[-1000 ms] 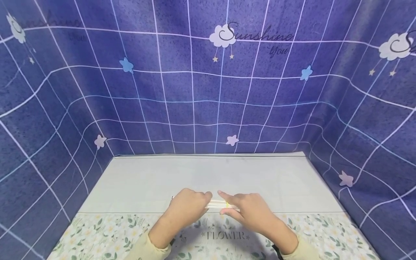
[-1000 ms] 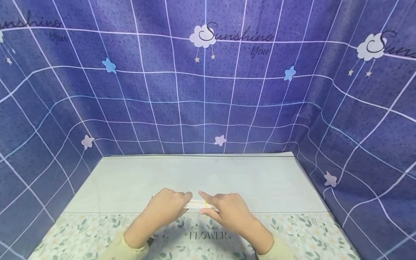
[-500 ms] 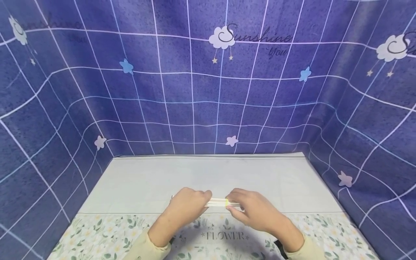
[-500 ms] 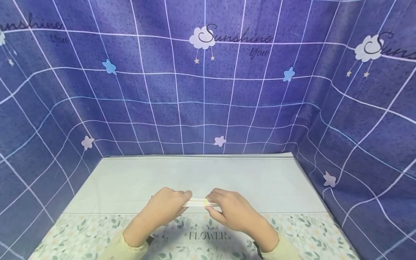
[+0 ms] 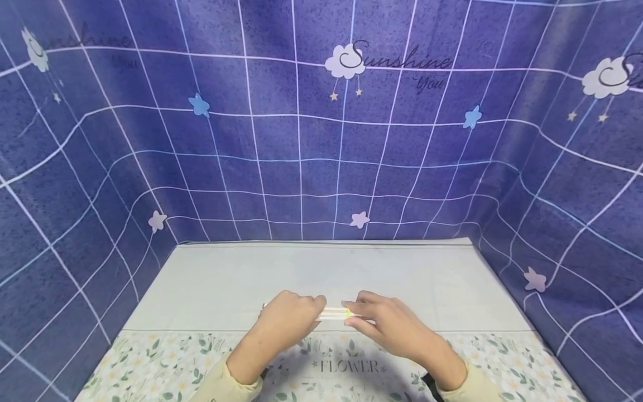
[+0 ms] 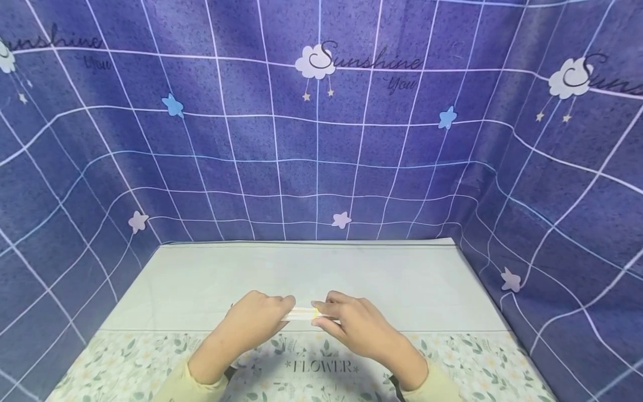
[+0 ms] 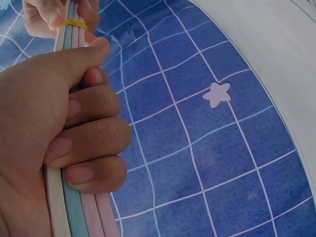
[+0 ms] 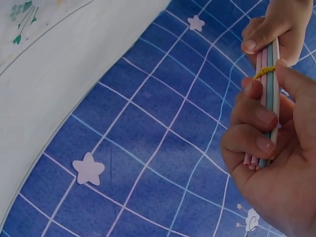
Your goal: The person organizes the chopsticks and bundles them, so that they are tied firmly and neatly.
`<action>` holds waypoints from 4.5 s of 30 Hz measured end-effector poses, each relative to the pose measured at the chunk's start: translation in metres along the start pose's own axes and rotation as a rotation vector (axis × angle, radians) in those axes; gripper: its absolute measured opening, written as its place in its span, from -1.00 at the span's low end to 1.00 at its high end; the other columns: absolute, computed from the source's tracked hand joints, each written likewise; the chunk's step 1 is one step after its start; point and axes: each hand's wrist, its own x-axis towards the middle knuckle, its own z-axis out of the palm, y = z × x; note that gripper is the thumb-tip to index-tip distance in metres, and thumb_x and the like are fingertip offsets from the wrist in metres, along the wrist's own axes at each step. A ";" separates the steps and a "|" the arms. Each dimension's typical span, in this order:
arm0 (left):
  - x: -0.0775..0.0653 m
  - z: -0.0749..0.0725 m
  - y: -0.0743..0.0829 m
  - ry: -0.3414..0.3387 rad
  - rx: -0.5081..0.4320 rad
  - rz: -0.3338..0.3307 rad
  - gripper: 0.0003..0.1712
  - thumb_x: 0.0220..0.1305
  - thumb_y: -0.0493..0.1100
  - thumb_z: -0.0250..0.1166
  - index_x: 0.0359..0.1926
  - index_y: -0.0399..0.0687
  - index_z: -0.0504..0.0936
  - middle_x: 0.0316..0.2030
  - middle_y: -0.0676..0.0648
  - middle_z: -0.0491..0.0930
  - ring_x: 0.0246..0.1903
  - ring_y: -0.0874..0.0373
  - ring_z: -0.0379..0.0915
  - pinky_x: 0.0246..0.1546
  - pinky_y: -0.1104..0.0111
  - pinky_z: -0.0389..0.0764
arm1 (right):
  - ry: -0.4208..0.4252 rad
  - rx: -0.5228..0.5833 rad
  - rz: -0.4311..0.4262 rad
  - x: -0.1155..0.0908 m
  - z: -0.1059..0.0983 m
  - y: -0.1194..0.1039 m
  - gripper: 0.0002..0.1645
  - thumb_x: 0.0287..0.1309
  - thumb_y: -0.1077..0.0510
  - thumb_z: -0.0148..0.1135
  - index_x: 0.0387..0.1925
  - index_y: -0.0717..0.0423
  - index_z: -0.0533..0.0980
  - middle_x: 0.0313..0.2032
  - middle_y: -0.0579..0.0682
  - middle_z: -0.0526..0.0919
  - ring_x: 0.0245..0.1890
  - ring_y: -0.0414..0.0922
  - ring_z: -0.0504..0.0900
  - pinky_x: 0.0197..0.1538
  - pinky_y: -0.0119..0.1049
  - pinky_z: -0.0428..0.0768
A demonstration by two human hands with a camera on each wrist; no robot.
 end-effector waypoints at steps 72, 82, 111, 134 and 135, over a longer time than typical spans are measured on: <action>0.002 0.002 0.009 0.004 0.029 0.017 -0.78 0.30 0.09 0.47 -0.30 0.12 0.69 -0.63 0.19 0.62 -0.74 0.35 0.15 -0.68 0.46 0.44 | -0.018 0.106 0.111 0.009 0.006 0.000 -0.36 0.26 -0.42 0.32 0.20 -0.20 0.70 -0.22 -0.29 0.85 -0.54 -0.52 0.46 -0.23 -0.46 0.65; -0.005 0.010 -0.013 0.046 -0.183 -0.029 -0.61 0.37 0.22 0.38 -0.48 0.19 0.50 -0.66 0.25 0.44 -0.68 0.40 0.12 -0.64 0.51 0.32 | -0.094 0.449 0.223 -0.001 -0.005 0.021 -0.77 0.32 -0.25 0.37 -0.27 -0.30 0.80 -0.58 -0.35 0.60 -0.58 -0.46 0.39 -0.42 -0.45 0.55; 0.008 -0.009 0.003 0.419 -0.953 -0.661 -0.47 0.55 0.16 0.24 -0.62 0.17 0.71 -0.77 0.18 0.63 -0.83 0.38 0.47 -0.78 0.46 0.41 | 0.337 0.459 0.351 0.003 -0.004 0.021 -0.37 0.54 0.03 0.19 -0.78 -0.04 0.55 -0.78 -0.18 0.58 -0.70 -0.30 0.46 -0.41 -0.39 0.53; -0.009 0.018 -0.041 0.017 -0.638 -0.164 -0.83 0.20 0.16 0.54 -0.27 0.31 0.79 -0.41 0.37 0.75 -0.43 0.53 0.55 -0.04 0.29 0.62 | -0.020 0.443 0.153 0.003 -0.003 0.044 -0.80 0.35 0.01 0.42 -0.10 0.00 0.75 -0.21 -0.11 0.83 -0.16 -0.28 0.77 0.14 -0.22 0.74; -0.009 0.021 -0.042 -0.007 -0.602 -0.135 -0.86 0.25 0.13 0.51 -0.33 0.29 0.76 -0.47 0.36 0.71 -0.49 0.53 0.48 -0.11 0.32 0.61 | -0.020 0.377 0.160 0.004 -0.001 0.045 -0.82 0.34 0.00 0.43 -0.10 -0.05 0.76 -0.21 -0.15 0.83 -0.16 -0.29 0.76 0.12 -0.23 0.74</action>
